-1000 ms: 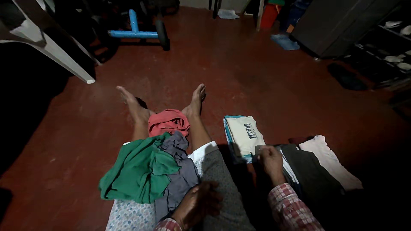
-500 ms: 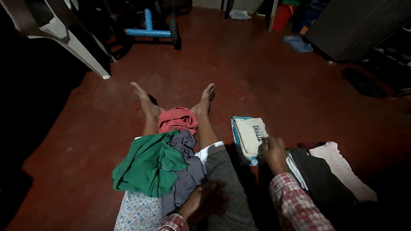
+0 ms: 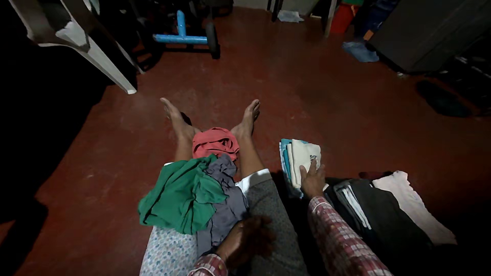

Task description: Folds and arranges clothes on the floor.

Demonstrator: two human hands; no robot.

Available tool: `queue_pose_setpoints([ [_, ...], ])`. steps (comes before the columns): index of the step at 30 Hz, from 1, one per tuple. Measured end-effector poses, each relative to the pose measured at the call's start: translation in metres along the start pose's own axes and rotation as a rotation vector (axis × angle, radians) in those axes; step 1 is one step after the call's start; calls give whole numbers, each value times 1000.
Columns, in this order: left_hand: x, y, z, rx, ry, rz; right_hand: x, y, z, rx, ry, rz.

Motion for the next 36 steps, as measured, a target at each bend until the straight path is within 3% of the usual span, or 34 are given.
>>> queue_pose_setpoints([
  [3,-1,1,1,7,-36,19,-5,-7,-5,-84,16,-7],
  [10,-16,7,10,106,-11,61,-23,-14,-26,-104,55,-289],
  [13,-34,15,12,247,-13,70,-55,-27,-45,53,76,-407],
  [17,-67,37,-1,429,13,241,-127,-46,-58,220,-97,-596],
  [20,-89,68,-23,613,191,555,-182,-55,-51,230,-210,-705],
  [23,-115,104,-45,912,497,872,-225,-59,-39,67,-278,-726],
  [25,-128,118,-60,1121,701,983,-242,-62,-36,-26,-273,-716],
  [28,-133,119,-85,1251,844,822,-250,-62,-34,-51,-214,-715],
  [31,-133,113,-94,1275,854,598,-250,-57,-31,-72,-216,-690],
  [36,-134,108,-96,1282,821,579,-274,-47,-26,-29,-91,-731],
])
Point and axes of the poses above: each hand's wrist, its own x-axis towards the middle knuckle, its own z-axis out of the palm, y = z × x, the point moved 5 cm from there along x, towards the middle knuckle, and after that the axes turned 11 degrees about z, right-handed, at the moved point
